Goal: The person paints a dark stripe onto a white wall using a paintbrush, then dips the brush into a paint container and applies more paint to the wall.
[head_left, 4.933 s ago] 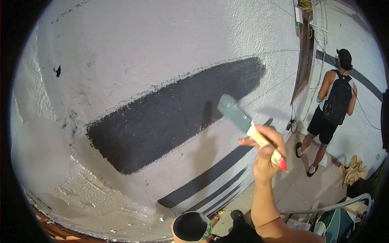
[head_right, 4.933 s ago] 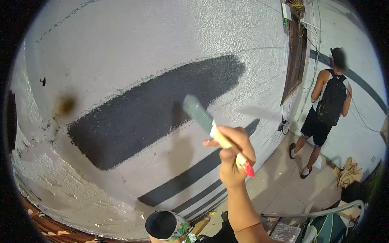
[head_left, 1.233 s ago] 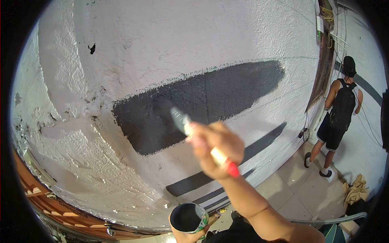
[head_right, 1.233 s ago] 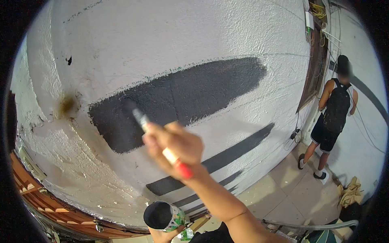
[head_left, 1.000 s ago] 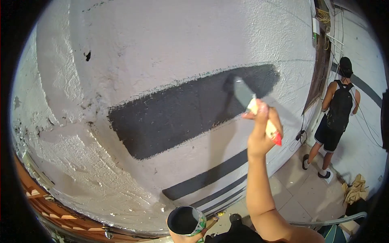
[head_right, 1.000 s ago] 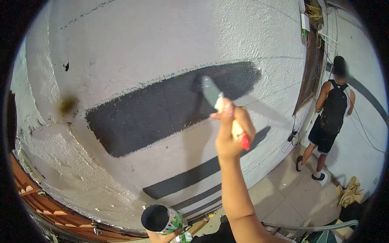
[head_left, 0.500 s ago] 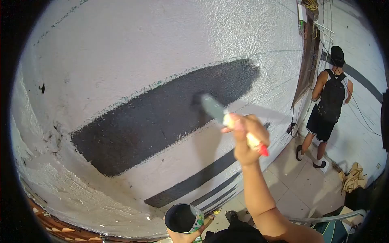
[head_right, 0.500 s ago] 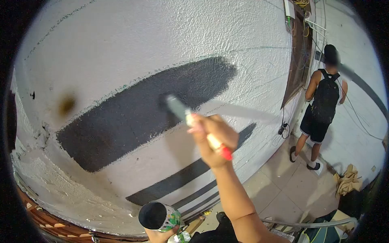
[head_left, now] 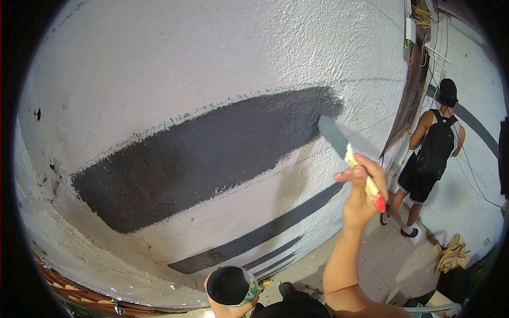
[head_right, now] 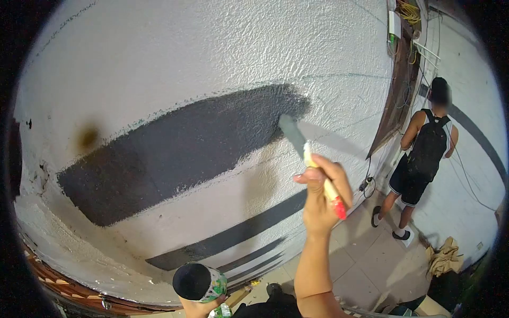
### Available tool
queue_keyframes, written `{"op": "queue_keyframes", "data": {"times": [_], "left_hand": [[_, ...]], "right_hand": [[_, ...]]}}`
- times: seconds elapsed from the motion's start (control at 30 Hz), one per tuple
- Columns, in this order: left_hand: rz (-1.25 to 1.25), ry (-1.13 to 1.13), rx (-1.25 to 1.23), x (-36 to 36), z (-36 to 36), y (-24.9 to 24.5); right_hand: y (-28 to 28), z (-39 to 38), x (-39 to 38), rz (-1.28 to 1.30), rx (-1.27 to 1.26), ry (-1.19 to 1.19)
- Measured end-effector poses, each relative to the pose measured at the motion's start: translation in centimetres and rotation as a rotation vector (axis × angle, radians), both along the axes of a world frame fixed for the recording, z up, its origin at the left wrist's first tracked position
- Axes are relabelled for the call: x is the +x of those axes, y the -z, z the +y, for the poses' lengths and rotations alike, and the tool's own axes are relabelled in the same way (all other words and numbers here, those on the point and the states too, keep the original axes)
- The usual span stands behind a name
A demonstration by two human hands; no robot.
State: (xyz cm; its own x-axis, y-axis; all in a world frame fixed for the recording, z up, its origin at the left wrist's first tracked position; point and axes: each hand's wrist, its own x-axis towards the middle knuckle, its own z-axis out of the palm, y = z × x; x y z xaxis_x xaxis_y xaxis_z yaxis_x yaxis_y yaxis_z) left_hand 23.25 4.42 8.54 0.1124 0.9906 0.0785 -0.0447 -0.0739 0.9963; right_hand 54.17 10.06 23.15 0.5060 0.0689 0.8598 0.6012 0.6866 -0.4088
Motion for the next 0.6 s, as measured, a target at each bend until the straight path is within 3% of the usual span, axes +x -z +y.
{"op": "queue_keyframes", "data": {"times": [0.2,0.27,0.37,0.5,0.6], "left_hand": [[0.009,0.055,0.07,1.5,1.7,-0.7],[0.016,0.083,0.099,2.0,2.4,-1.1],[0.044,0.131,0.146,2.3,3.6,-2.0],[0.074,0.16,0.176,2.3,4.0,-2.7],[0.056,0.134,0.193,2.9,4.2,-2.7]], "right_hand": [[0.9,0.6,-4.5,-0.241,-0.143,0.094],[0.7,0.4,-6.3,-0.221,-0.127,-0.065],[0.8,-0.1,-7.3,-0.333,-0.166,-0.116],[0.2,-0.5,-4.6,-0.294,-0.052,-0.038],[1.3,-0.8,-2.1,-0.069,-0.035,-0.123]]}}
